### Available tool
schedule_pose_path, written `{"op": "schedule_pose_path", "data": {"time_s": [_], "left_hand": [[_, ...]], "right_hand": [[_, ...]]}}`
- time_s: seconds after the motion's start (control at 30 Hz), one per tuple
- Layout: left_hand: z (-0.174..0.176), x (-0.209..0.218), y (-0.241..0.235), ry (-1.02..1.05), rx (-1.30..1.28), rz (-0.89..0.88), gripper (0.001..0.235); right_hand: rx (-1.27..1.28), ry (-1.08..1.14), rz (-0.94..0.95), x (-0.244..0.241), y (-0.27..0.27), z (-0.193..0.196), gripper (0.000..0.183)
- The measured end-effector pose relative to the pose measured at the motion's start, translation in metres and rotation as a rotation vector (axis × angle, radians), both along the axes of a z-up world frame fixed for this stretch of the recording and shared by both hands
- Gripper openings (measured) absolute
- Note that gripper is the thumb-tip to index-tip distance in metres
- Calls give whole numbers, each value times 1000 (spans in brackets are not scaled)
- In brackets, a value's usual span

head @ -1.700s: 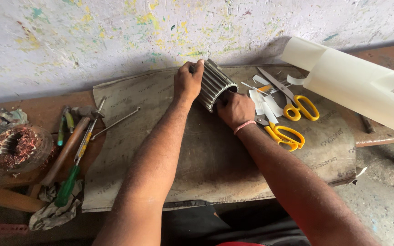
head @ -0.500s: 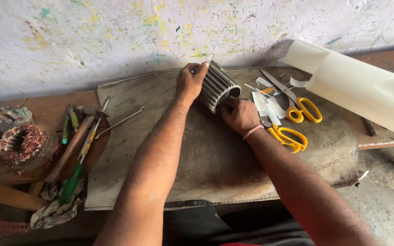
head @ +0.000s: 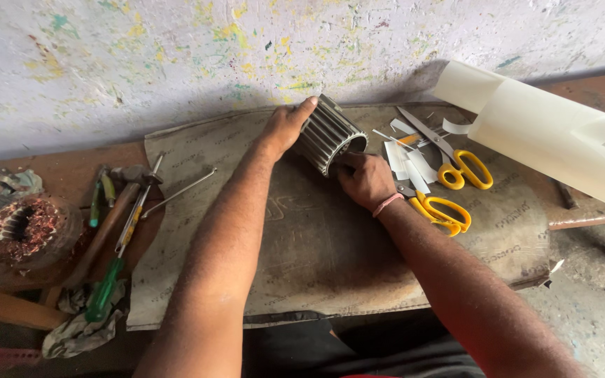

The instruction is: The person cuts strips of white insulating material using scissors and inserts them into the slots of an electric motor stator by hand.

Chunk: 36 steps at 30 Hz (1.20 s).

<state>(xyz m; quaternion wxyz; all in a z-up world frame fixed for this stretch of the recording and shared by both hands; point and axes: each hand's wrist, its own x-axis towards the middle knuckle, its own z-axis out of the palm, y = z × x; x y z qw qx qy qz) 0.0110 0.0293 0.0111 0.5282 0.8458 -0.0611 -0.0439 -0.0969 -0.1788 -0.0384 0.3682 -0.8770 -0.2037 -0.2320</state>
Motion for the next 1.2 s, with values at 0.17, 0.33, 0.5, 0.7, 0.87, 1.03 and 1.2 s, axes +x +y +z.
{"op": "schedule_pose_path", "data": {"time_s": [0.17, 0.33, 0.5, 0.7, 0.87, 1.03, 1.2], "left_hand": [[9, -3, 7, 67, -16, -101, 82], [13, -6, 8, 43, 58, -73, 84], [13, 0, 8, 44, 93, -68, 86], [9, -2, -5, -58, 230, 139, 96], [-9, -46, -14, -511, 95, 303, 115], [-21, -78, -20, -562, 374, 77, 140], [-19, -58, -13, -410, 279, -13, 137]], "right_hand": [[5, 29, 9, -2, 2, 3, 25], [-23, 36, 16, -1, -1, 3, 28], [-13, -11, 27, 4, -1, -5, 26], [-68, -48, 112, -9, -12, -6, 36], [-141, -249, -281, -74, -60, 6, 34], [-380, -21, -408, -107, -91, 9, 20], [-271, -125, -424, -110, -90, -2, 12]]}}
